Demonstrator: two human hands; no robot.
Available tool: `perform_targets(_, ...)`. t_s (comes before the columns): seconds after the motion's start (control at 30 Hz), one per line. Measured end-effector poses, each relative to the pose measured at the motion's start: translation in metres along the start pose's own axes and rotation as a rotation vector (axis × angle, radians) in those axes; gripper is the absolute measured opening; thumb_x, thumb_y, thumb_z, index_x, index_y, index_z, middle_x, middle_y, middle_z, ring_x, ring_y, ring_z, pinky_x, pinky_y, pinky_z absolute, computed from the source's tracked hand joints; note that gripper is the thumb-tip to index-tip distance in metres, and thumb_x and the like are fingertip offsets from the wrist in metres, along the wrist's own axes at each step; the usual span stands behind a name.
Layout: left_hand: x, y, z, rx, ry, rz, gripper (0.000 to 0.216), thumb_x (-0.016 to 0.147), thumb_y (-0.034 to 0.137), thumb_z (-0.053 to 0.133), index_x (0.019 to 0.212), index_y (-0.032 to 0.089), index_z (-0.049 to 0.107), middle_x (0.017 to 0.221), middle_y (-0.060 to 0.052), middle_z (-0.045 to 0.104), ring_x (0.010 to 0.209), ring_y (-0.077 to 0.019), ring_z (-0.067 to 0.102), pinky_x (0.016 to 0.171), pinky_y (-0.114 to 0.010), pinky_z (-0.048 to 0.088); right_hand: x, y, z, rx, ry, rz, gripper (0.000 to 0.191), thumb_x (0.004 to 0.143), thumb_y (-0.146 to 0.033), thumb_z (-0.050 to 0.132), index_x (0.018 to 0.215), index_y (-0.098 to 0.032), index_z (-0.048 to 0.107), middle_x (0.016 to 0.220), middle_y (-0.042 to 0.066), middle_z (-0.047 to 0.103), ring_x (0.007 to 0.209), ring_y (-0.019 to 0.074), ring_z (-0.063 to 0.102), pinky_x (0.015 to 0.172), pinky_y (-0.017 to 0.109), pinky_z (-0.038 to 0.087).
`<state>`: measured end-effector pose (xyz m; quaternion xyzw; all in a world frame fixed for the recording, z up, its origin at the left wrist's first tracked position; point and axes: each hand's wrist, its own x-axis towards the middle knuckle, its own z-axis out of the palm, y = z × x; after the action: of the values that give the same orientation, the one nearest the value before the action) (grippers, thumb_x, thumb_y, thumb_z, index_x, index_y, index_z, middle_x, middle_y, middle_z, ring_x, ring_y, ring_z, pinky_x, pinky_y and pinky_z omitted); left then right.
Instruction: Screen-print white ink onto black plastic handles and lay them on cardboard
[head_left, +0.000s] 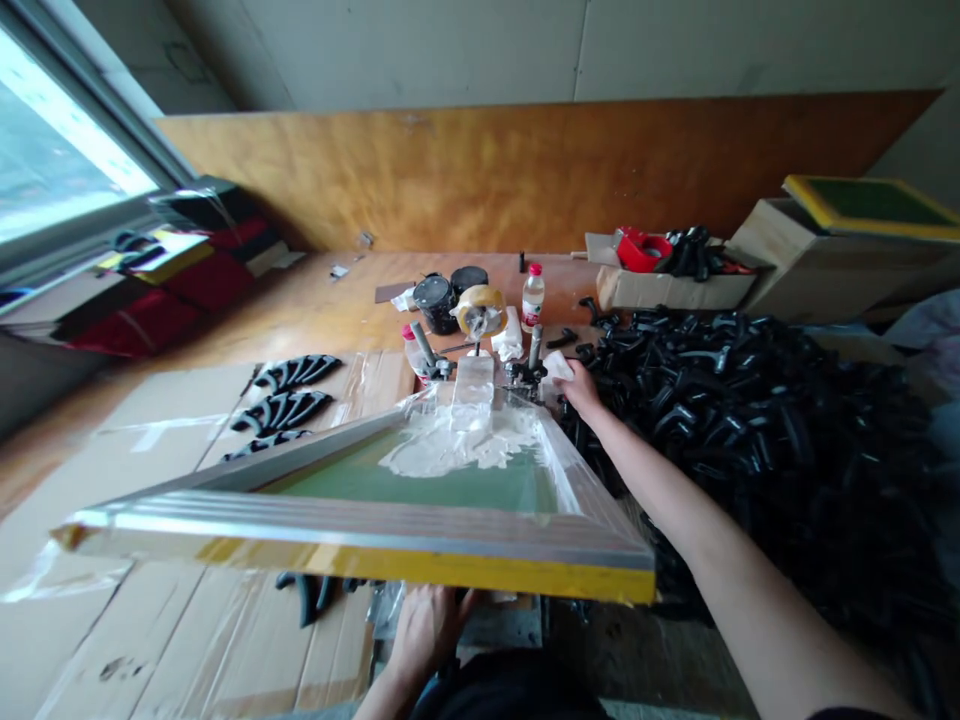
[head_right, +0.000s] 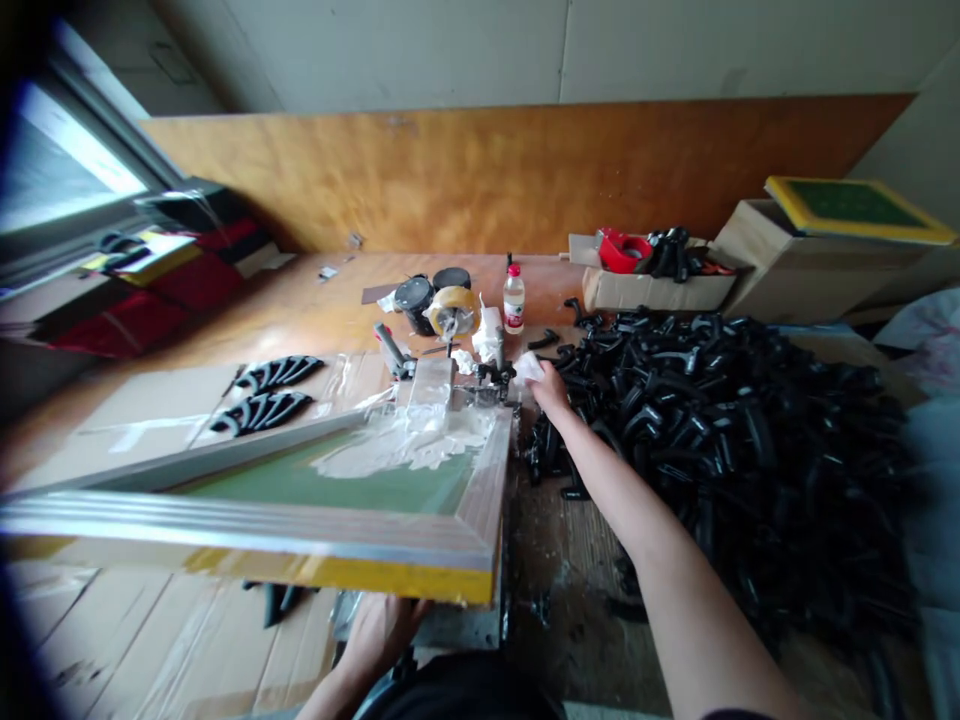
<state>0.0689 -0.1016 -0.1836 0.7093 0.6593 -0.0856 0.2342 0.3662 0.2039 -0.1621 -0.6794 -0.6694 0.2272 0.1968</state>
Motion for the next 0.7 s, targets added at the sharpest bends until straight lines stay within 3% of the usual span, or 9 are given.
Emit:
perform_targets(0.13, 0.001, -0.022, 0.03, -0.046, -0.01, 0.005, 0.02, 0.081, 0.022, 0.056, 0.091, 0.031, 0.071, 0.108, -0.001, 0.075, 0.109, -0.0252, 0.066, 0.096, -0.034, 0.048, 0.037, -0.001, 0.013, -0.173, -0.134, -0.061, 0.048, 0.085, -0.034, 0.056, 0.13, -0.018, 0.055, 0.116, 0.011, 0.067, 0.105, 0.0248, 0.062, 0.09, 0.035, 0.047)
perform_targets(0.3, 0.0, -0.041, 0.05, -0.084, -0.028, -0.067, 0.017, 0.078, 0.022, 0.058, 0.086, 0.03, 0.07, 0.091, -0.002, 0.077, 0.099, -0.0246, 0.069, 0.091, -0.033, 0.052, 0.009, 0.031, 0.031, -0.423, -0.285, -0.108, 0.045, 0.076, -0.026, 0.065, 0.12, -0.017, 0.063, 0.13, 0.019, 0.056, 0.124, 0.0338, 0.048, 0.11, 0.052, 0.024)
perform_targets(0.37, 0.0, -0.038, 0.044, -0.042, -0.055, -0.057, 0.018, 0.078, 0.019, 0.058, 0.085, 0.029, 0.07, 0.086, -0.002, 0.077, 0.095, -0.0234, 0.07, 0.088, -0.031, 0.052, -0.003, 0.038, 0.034, -0.483, -0.334, -0.152, 0.041, 0.078, -0.026, 0.063, 0.118, -0.02, 0.065, 0.131, 0.018, 0.054, 0.125, 0.0323, 0.046, 0.112, 0.053, 0.018)
perform_targets(0.47, 0.001, -0.024, 0.027, 0.041, -0.073, -0.035, 0.016, 0.081, 0.018, 0.057, 0.083, 0.027, 0.071, 0.085, -0.003, 0.077, 0.09, -0.0217, 0.071, 0.082, -0.027, 0.05, -0.011, 0.04, 0.032, -0.531, -0.407, -0.2, 0.024, 0.078, -0.025, 0.063, 0.099, -0.023, 0.072, 0.128, 0.013, 0.056, 0.125, 0.0295, 0.045, 0.113, 0.053, 0.013)
perform_targets(0.57, 0.001, -0.008, 0.009, 0.054, -0.055, -0.029, 0.023, 0.09, 0.031, 0.05, 0.083, 0.024, 0.071, 0.082, -0.006, 0.076, 0.087, -0.0217, 0.072, 0.075, -0.025, 0.048, -0.014, 0.036, 0.025, -0.526, -0.446, -0.207, 0.014, 0.071, -0.016, 0.066, 0.081, -0.023, 0.073, 0.125, 0.009, 0.059, 0.124, 0.0283, 0.044, 0.114, 0.054, 0.01)
perform_targets(0.7, -0.001, 0.007, -0.011, 0.037, -0.055, -0.048, 0.038, 0.097, 0.044, 0.038, 0.095, 0.022, 0.069, 0.086, -0.008, 0.076, 0.089, -0.023, 0.072, 0.069, -0.025, 0.045, -0.024, 0.029, 0.013, -0.435, -0.41, -0.192, 0.018, 0.065, -0.007, 0.069, 0.077, -0.02, 0.073, 0.117, 0.008, 0.063, 0.122, 0.0251, 0.046, 0.115, 0.052, 0.012)
